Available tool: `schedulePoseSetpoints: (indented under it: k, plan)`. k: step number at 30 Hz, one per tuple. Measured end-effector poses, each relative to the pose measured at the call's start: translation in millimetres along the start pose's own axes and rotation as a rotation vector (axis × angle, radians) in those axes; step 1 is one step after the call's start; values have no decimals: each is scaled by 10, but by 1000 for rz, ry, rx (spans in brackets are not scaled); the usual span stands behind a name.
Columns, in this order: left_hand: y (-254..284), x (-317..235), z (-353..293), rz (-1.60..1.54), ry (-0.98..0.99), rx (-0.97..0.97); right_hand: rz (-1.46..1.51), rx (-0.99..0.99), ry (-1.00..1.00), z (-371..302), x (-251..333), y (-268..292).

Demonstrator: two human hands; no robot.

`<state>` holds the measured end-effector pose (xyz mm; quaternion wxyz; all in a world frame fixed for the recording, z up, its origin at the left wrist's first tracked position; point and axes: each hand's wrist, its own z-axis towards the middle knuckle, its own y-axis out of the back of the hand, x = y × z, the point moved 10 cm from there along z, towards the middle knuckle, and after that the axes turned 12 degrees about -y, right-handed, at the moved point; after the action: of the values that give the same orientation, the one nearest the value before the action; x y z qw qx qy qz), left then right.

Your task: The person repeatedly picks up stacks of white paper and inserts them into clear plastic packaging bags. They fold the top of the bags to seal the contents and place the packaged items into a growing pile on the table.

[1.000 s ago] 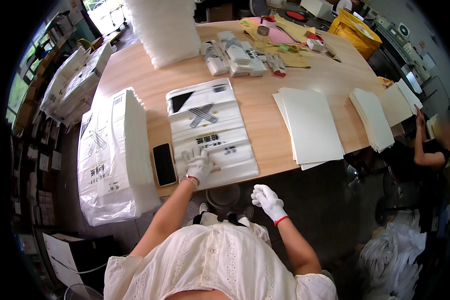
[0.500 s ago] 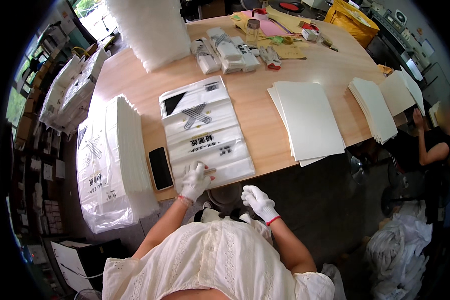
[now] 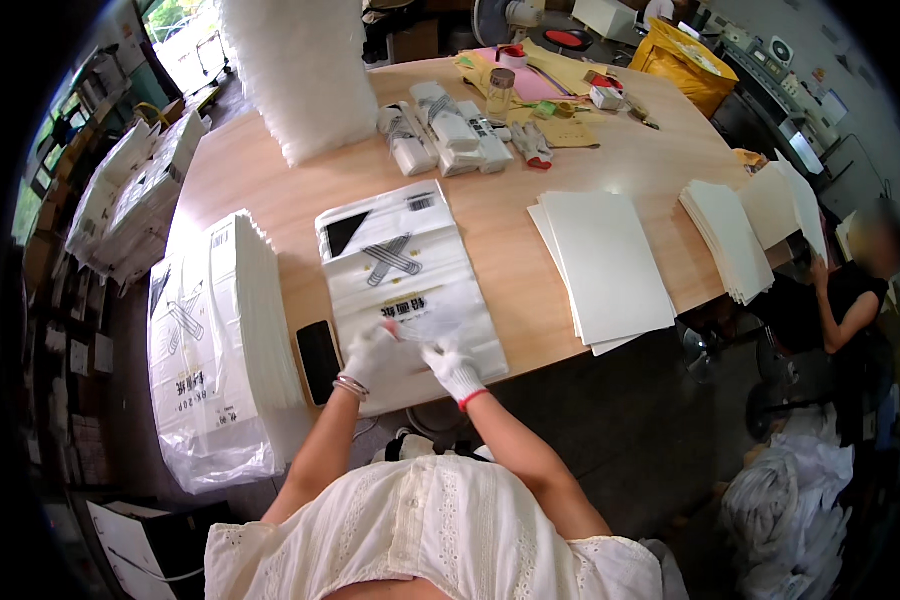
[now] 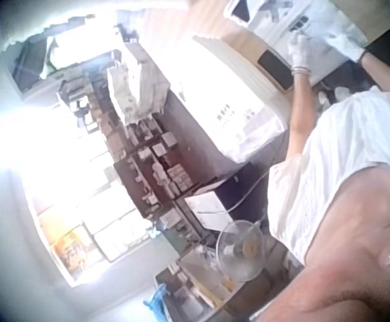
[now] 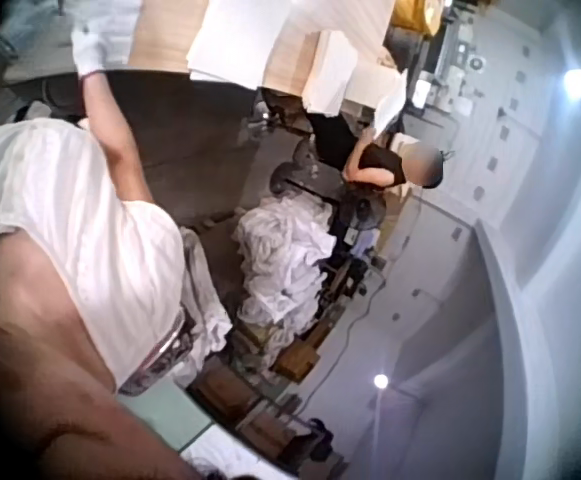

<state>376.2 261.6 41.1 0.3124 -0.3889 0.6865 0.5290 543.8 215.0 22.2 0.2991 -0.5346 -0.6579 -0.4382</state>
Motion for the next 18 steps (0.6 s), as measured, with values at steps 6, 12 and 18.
schedulePoseSetpoints:
  k: [6, 12, 18]
  plan:
    - [68, -346, 466, -639, -117, 112, -387, -559, 758, -1018, 1212, 397]
    - [291, -1672, 94, -489, -381, 280, -625, -495, 571, -22, 722, -25]
    - [429, -2139, -283, 541, -969, -146, -454, -109, 352, -441, 471, 814]
